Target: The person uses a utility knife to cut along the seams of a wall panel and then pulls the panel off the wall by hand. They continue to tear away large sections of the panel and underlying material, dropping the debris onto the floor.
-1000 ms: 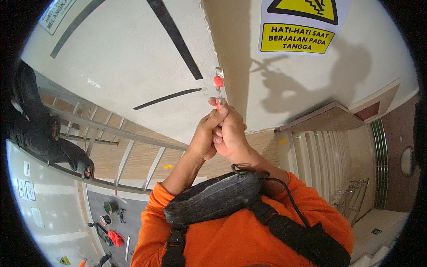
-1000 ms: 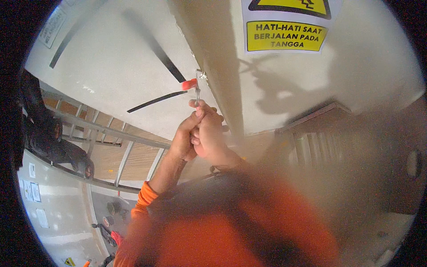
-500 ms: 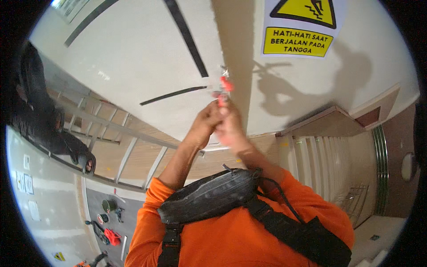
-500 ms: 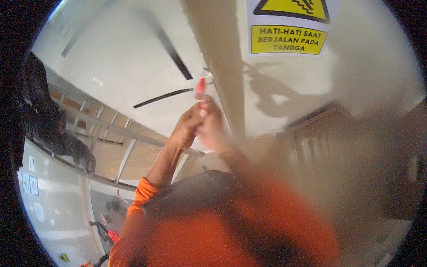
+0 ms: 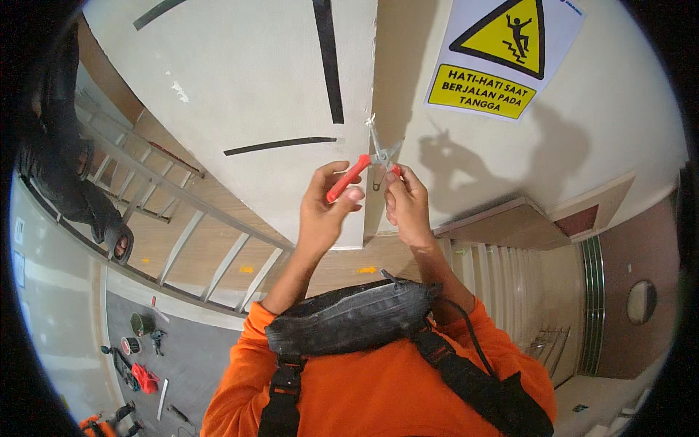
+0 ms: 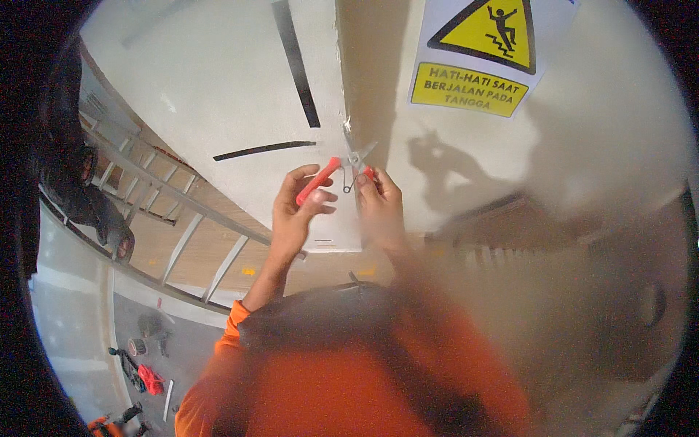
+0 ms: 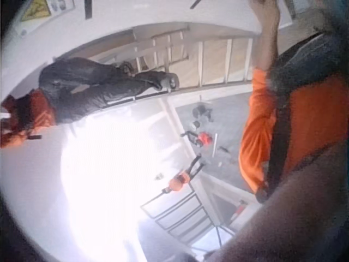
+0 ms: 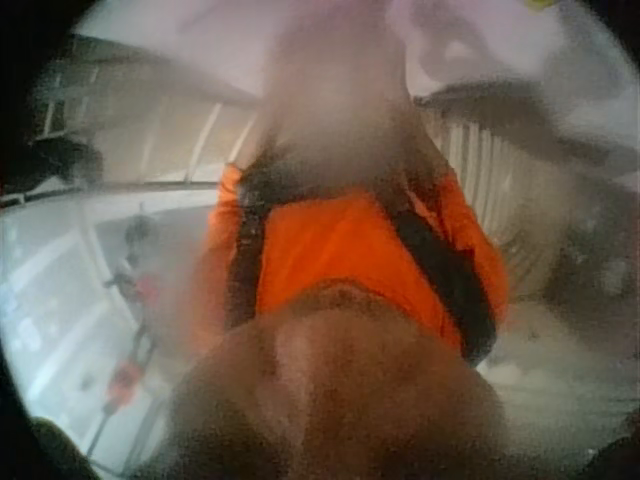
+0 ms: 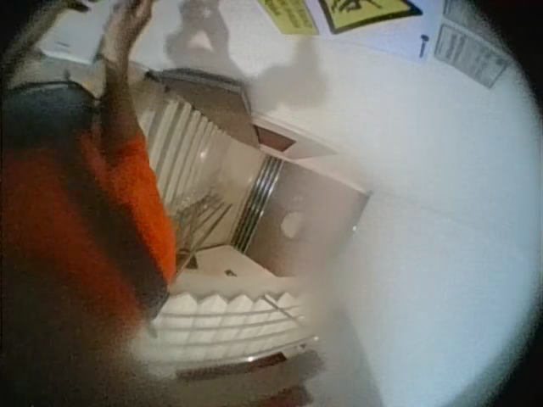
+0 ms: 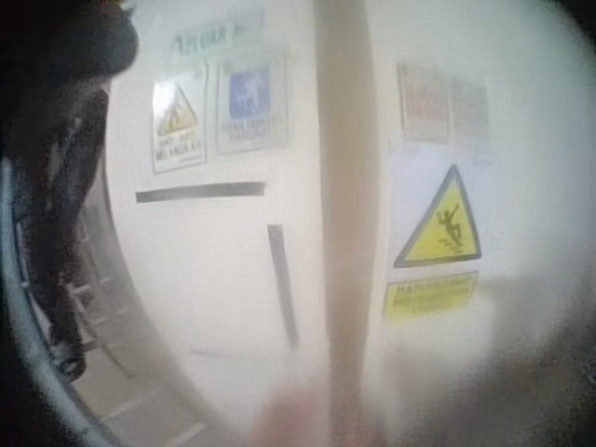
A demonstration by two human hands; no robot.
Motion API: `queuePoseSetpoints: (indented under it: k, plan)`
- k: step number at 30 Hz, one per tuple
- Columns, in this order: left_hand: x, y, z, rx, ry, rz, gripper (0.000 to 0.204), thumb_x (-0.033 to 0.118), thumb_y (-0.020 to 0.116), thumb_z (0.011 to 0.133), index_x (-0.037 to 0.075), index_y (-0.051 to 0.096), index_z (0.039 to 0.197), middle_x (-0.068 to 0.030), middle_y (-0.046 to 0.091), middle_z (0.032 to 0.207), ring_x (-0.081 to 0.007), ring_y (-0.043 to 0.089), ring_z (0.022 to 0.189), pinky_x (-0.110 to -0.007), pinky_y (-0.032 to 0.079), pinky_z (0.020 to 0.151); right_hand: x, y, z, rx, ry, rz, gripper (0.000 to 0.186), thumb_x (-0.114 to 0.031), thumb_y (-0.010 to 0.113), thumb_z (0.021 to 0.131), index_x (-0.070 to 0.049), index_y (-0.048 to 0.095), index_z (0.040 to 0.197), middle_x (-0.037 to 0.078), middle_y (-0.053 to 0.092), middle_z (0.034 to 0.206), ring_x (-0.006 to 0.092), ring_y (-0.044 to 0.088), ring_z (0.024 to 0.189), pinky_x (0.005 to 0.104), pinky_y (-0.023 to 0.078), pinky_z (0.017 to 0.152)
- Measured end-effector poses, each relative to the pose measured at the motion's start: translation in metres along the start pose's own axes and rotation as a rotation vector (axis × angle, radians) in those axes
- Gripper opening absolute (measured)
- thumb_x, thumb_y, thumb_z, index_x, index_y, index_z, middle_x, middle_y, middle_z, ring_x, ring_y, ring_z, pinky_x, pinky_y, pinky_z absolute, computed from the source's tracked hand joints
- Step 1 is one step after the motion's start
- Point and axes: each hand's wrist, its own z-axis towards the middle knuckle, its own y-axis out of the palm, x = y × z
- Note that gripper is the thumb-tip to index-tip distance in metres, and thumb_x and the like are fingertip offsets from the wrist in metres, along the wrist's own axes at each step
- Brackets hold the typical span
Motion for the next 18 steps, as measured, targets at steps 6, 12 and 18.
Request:
queuePoseSetpoints:
  k: [6, 12, 18]
  plan:
    - [-0.023, -0.012, 0.014, 0.009, -0.127, 0.227, 0.029, 0.021, 0.058, 0.098, -0.001, 0.060, 0.117, -0.0051, 0.064, 0.083, -0.0098, 0.060, 0.072, -0.025, 0.050, 0.064, -0.001, -0.001, 0.009, -0.071, -0.014, 0.035, 0.017, -0.015, 0.057, 0.096, -0.003, 0.055, 0.109, -0.006, 0.046, 0.077, 0.0017, 0.037, 0.062, 0.0190, 0.029, 0.051]
    - [-0.062, 0.001, 0.035, -0.083, -0.214, 0.273, 0.034, 0.030, 0.053, 0.101, 0.000, 0.064, 0.112, -0.0012, 0.054, 0.072, -0.0074, 0.052, 0.064, -0.024, 0.046, 0.057, -0.003, -0.018, 0.013, -0.091, 0.130, 0.189, 0.020, -0.018, 0.056, 0.096, -0.006, 0.051, 0.111, -0.005, 0.042, 0.070, 0.0020, 0.034, 0.052, 0.0192, 0.027, 0.043]
    - [-0.084, 0.016, 0.056, -0.041, -0.191, 0.400, 0.036, 0.033, 0.053, 0.100, 0.003, 0.064, 0.117, -0.0097, 0.067, 0.086, -0.0149, 0.062, 0.073, -0.029, 0.051, 0.067, 0.008, -0.047, 0.052, -0.225, 0.251, 0.060, 0.023, -0.030, 0.057, 0.097, -0.009, 0.055, 0.104, -0.007, 0.037, 0.060, 0.0028, 0.033, 0.043, 0.0206, 0.027, 0.037]
